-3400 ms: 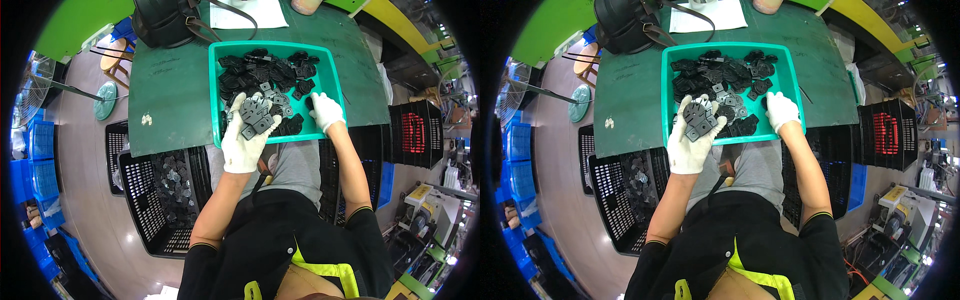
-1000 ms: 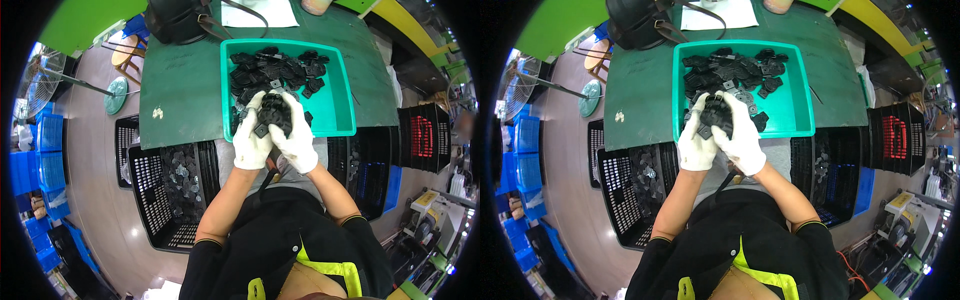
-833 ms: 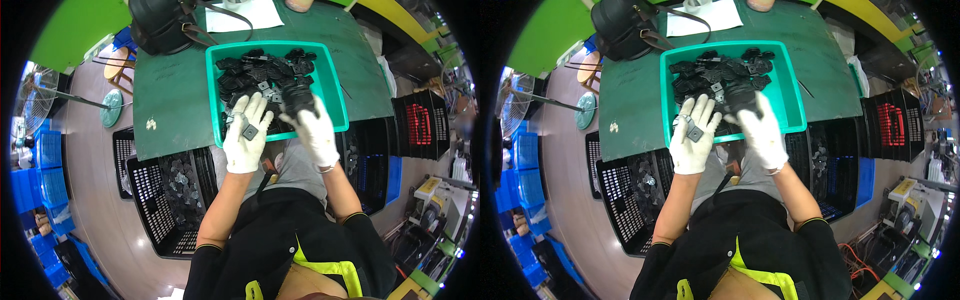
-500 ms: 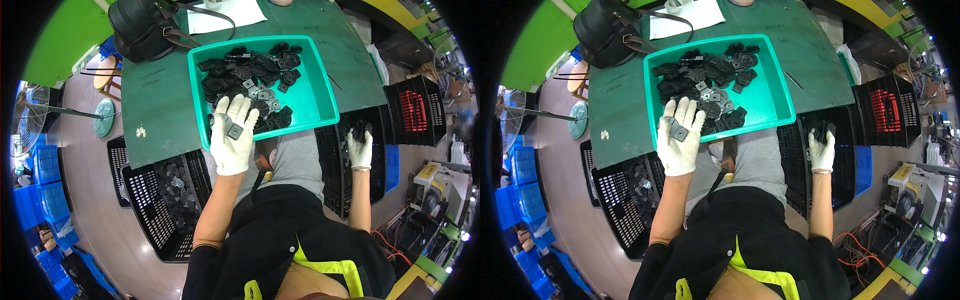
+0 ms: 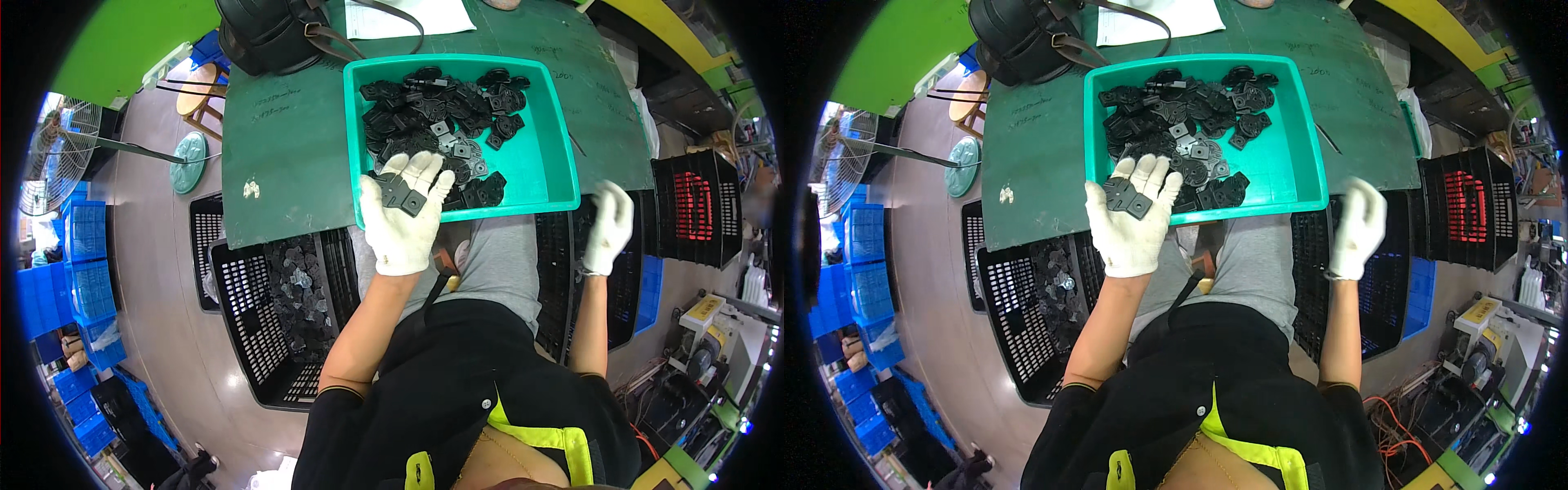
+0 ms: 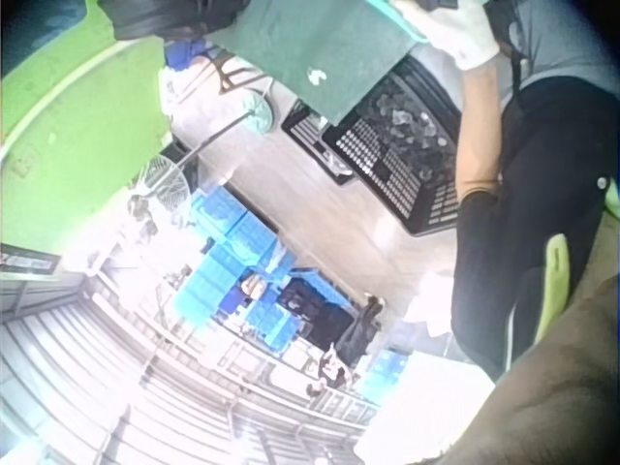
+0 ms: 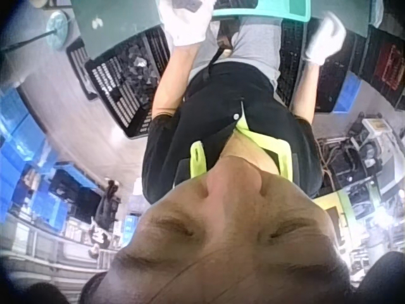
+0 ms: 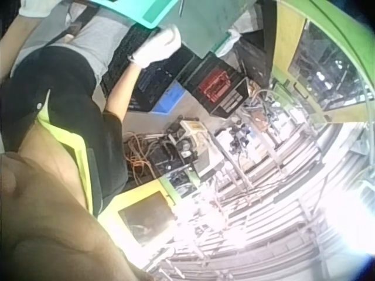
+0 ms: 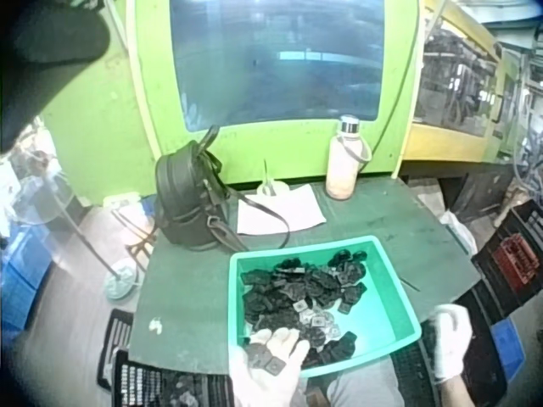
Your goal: The person sorts and groups small black plastic components by hand, taking them from a green bin at an industrial workstation and placing them into a black crate.
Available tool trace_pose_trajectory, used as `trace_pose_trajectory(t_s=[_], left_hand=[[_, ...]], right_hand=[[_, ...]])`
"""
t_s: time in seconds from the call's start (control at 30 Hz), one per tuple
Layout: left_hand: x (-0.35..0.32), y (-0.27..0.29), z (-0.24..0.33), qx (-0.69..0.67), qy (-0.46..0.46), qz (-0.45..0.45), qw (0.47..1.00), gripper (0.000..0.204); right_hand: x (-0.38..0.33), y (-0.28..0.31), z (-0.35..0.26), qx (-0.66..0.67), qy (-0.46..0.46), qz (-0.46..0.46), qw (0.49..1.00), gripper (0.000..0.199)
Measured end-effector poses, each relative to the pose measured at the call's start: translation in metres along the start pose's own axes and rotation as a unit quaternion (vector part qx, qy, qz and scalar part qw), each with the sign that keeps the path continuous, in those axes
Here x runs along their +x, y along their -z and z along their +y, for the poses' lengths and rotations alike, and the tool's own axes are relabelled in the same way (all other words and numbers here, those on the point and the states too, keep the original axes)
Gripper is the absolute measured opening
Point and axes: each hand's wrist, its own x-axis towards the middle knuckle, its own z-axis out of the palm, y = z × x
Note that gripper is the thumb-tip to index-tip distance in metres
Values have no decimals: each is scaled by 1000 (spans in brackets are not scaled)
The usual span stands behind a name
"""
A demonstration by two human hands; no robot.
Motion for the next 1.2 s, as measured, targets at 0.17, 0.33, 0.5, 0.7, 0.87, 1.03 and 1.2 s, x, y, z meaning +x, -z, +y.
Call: trace_pose_trajectory(t_s=[0.17,0.33,0.5,0.7,0.87,1.03,1.2], left_hand=[[1,12,4,-27,11,-41,999,45],[0,5,-3,-36,29,-11,999,46],[3,13,2,-33,23,-48,998,46],[4,13,2,4,15,-44,999,47],[5,15,1,-4,18,-52,998,48],[6,13,-3,8,9,-41,999,47],[6,15,-2,7,8,-74,997,40]], right_hand=[[-10,-98,-82,-67,294,-313,901,25],[-11,-154,-61,-150,254,-423,857,44],[-6,-132,-71,-32,96,-411,906,47],[-10,-109,-74,233,-55,-324,915,40],[-17,-108,-81,271,-43,-310,910,39],[-18,-106,-82,272,-45,-291,916,38],[-22,-108,-73,250,-29,-256,933,36]])
